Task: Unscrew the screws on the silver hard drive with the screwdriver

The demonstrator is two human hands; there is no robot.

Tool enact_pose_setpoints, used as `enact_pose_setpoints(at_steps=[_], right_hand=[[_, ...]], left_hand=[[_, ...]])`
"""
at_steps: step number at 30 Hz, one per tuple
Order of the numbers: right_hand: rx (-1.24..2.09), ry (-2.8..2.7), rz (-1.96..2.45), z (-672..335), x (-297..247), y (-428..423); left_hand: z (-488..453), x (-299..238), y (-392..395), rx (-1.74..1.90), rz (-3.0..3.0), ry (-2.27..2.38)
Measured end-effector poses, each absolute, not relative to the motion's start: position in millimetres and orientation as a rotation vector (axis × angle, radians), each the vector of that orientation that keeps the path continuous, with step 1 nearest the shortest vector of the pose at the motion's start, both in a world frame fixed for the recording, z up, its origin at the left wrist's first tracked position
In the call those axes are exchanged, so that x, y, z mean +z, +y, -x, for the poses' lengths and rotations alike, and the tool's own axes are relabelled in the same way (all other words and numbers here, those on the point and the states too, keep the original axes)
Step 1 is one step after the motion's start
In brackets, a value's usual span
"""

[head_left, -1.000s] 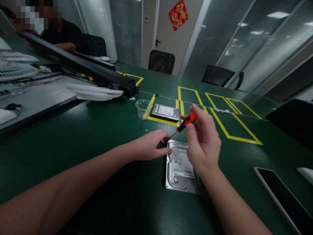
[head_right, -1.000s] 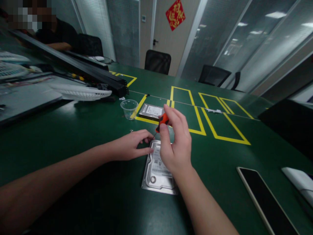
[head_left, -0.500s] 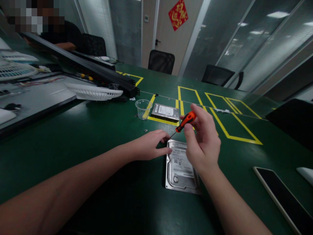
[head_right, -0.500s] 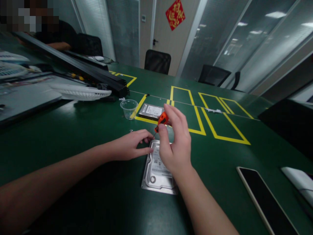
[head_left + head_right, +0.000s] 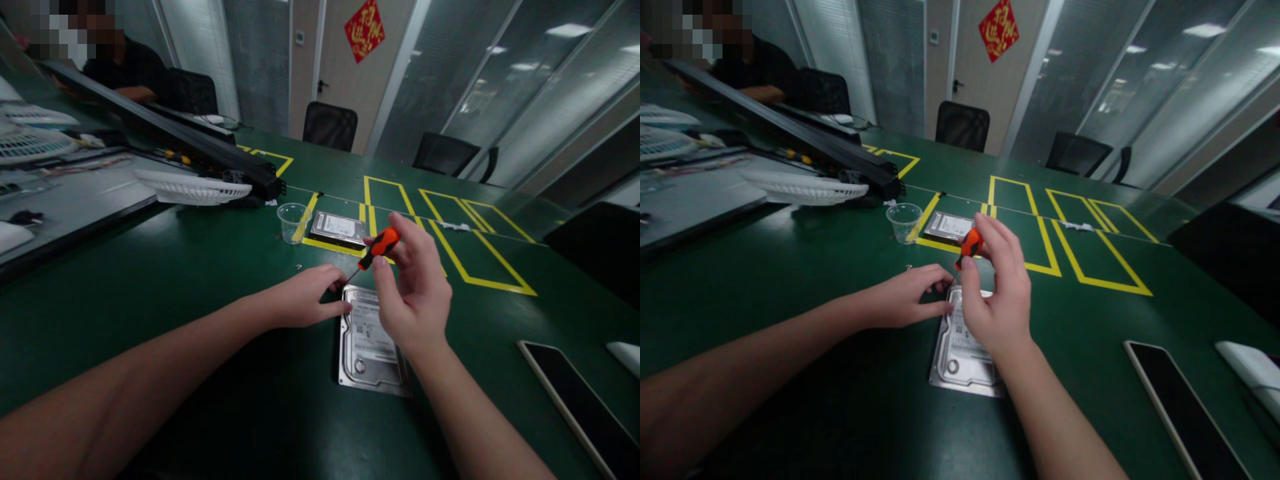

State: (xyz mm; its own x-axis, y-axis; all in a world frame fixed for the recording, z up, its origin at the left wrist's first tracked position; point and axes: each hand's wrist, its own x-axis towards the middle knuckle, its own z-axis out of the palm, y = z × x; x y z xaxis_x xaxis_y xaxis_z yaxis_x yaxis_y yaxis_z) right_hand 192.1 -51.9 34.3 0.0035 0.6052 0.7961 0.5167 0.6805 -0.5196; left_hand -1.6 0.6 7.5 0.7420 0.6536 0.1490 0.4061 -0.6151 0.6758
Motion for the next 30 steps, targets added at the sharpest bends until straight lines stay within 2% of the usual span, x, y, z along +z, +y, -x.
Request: enact_pose_setpoints(at_steps=[10,18,30], right_hand=[[-0.093,-1.62,0.977,-194.2,35.1,-49.2],[0.085,-1.62,0.93,-193.2,32.2,-50.4],[0.083,-1.644,0.909,-194.5,32.0,-49.9]], left_hand=[[2.5,5.7,1.4,0.509,-2.312,0.801],[1.2,6.2,1.1,0.514,-2.3,0.792],[2.3,4.6,1.5,0.515,-2.294,0.789]])
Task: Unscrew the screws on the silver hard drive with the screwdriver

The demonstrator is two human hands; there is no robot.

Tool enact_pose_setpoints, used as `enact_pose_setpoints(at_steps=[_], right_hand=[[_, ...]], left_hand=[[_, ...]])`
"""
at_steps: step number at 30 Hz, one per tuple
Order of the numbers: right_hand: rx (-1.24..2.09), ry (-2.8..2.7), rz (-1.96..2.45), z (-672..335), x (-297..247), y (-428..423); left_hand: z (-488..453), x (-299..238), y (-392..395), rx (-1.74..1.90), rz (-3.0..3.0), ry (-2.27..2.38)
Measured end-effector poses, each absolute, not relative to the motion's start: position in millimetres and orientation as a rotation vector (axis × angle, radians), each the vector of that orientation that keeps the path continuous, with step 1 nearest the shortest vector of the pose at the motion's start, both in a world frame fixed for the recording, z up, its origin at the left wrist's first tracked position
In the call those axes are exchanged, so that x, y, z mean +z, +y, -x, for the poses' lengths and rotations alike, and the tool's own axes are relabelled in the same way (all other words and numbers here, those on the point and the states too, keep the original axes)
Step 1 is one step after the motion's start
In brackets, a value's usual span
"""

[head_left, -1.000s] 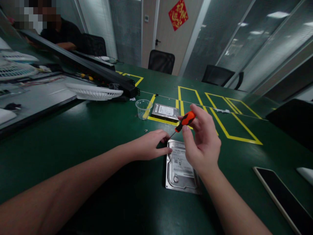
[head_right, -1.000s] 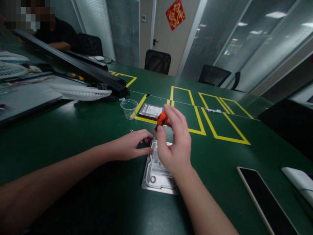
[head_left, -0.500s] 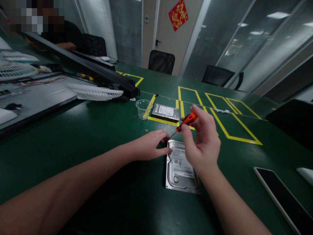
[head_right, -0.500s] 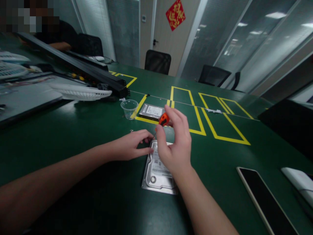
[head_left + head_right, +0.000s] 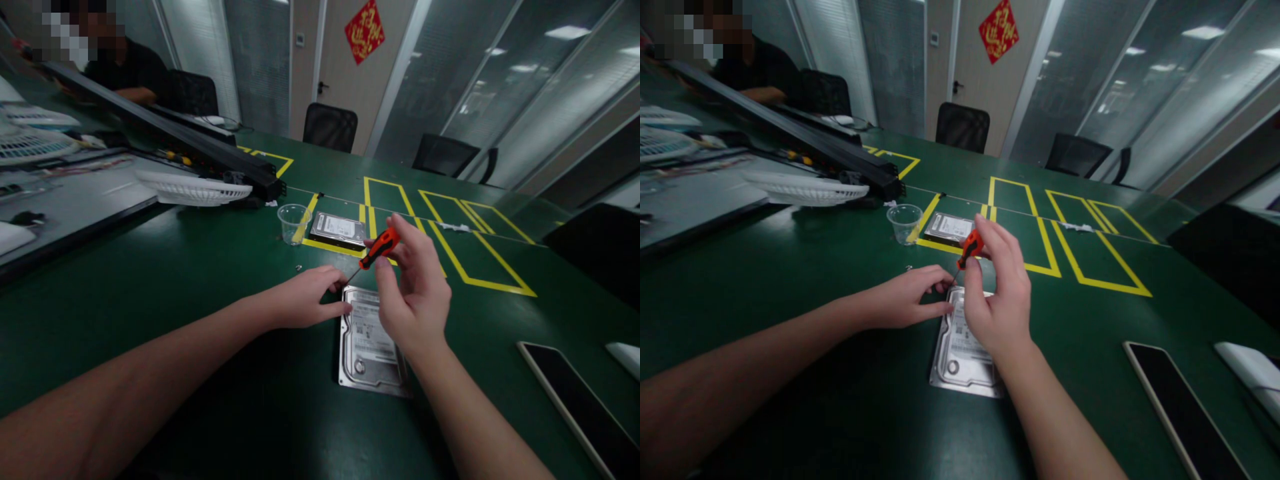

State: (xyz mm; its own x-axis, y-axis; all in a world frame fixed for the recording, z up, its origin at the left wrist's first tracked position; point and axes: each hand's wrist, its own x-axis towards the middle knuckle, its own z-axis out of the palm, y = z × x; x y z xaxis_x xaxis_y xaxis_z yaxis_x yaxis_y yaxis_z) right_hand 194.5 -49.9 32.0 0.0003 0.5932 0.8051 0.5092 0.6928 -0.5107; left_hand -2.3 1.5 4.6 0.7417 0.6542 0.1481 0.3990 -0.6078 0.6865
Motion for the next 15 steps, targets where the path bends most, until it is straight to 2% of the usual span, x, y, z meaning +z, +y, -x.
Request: enact_pose_setpoints(at_steps=[7,12,15], right_hand=[[-0.067,-1.627,0.949,-194.0,35.4,-49.7],[0.076,-1.631,0.931,-193.7,33.6,-50.2],[0.055,-1.631,0.935,-194.5,32.8,-49.5]], left_hand=[[2.5,5.1,1.8,0.501,-2.302,0.8],[2.1,6.0,1.4,0.51,-2.306,0.789],[2.4,6.1,1.5,0.52,-2.303,0.786]])
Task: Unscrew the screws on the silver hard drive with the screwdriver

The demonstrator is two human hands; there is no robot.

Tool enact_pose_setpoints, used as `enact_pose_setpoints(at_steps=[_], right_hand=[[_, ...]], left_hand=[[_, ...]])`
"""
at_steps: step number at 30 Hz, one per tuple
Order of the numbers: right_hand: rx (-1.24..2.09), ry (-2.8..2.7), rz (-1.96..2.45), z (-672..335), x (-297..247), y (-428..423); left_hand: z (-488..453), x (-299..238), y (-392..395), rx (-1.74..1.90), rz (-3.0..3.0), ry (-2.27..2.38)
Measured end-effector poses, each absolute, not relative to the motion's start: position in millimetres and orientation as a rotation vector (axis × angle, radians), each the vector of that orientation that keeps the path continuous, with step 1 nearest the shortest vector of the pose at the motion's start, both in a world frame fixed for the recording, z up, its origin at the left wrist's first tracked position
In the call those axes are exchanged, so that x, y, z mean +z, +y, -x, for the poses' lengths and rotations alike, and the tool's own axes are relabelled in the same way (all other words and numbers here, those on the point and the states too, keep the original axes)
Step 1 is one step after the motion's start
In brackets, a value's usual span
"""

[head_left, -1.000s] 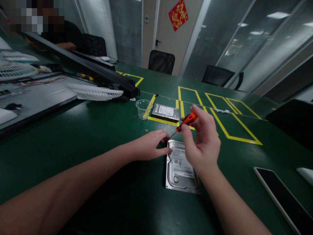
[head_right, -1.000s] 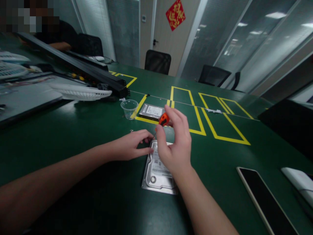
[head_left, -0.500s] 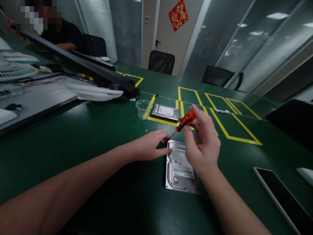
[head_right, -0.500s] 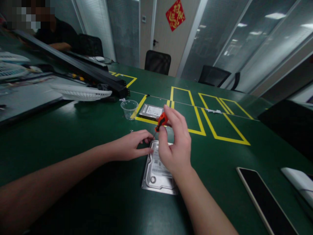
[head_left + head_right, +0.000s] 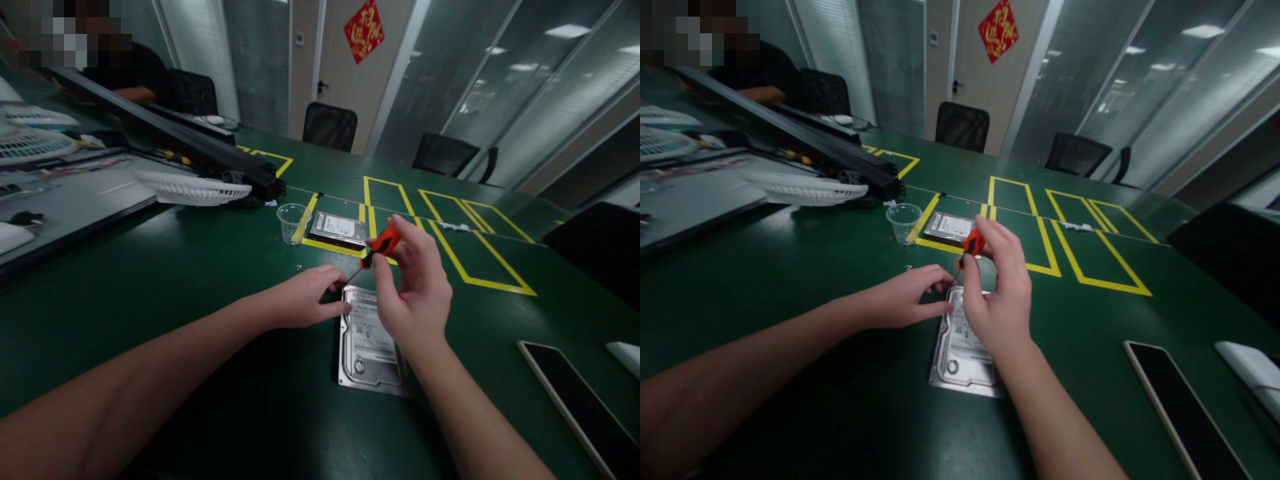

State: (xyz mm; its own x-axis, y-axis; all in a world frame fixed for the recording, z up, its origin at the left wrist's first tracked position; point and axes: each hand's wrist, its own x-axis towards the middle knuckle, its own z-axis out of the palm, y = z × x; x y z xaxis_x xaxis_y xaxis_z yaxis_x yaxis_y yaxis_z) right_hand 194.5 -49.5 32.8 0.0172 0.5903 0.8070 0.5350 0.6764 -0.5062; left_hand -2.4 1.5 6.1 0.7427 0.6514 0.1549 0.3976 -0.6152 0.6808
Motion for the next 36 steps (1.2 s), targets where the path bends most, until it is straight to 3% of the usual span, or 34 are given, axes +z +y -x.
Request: enact_pose_setpoints(at_steps=[4,11,17,36], right_hand=[[-0.04,-1.602,0.97,-194.6,33.2,-49.1],[0.092,-1.606,0.913,-193.2,31.5,-49.1],[-0.09,-1.583,0.981,-194.8,33.6,-48.1],[0.045,-1.611,0.945,-192.3,32.2,-48.9]], left_hand=[[2.4,5.9,1.8,0.498,-2.311,0.809],[1.9,5.2,1.0,0.518,-2.313,0.789],[2.4,7.7,0.5,0.493,-2.298,0.798],[1.9,7.3,1.1,0.503,-2.314,0.794]])
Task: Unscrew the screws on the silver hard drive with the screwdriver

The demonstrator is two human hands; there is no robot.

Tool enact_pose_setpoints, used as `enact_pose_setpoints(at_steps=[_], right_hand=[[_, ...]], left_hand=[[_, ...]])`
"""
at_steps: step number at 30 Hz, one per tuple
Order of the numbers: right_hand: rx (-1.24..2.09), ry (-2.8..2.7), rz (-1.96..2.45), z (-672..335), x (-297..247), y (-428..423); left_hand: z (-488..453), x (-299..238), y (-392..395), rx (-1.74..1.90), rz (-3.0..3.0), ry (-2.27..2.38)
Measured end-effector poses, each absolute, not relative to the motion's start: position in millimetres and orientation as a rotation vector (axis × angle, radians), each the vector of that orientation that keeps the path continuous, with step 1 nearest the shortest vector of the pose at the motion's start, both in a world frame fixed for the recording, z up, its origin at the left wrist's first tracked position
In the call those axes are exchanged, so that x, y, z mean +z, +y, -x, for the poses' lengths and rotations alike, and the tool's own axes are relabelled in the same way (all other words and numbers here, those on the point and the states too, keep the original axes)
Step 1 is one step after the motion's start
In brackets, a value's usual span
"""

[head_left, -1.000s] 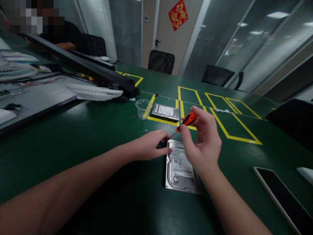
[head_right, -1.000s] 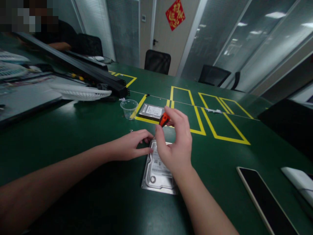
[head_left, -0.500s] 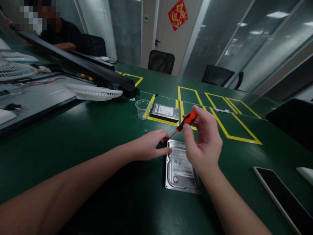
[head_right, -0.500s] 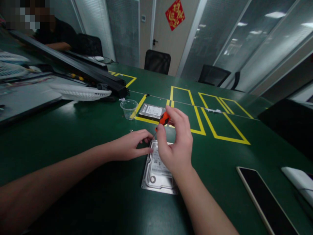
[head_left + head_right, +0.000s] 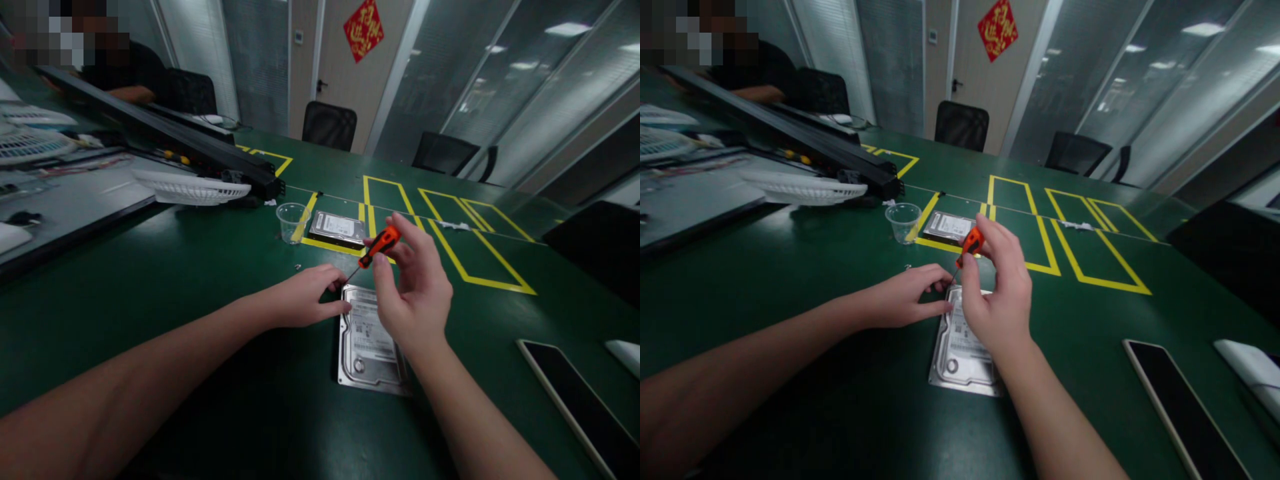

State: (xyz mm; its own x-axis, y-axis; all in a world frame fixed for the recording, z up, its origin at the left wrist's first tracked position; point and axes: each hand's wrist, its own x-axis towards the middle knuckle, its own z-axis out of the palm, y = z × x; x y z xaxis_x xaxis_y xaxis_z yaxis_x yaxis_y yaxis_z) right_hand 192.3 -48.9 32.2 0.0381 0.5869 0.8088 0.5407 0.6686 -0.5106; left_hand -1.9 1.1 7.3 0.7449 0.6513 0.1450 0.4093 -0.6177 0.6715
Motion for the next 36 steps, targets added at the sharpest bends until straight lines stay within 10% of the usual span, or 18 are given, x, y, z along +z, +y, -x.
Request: enact_pose_setpoints(at_steps=[36], right_hand=[[-0.057,-1.6,0.994,-195.3,33.1,-48.4]], left_hand=[[2.9,7.4,1.3,0.494,-2.31,0.804]])
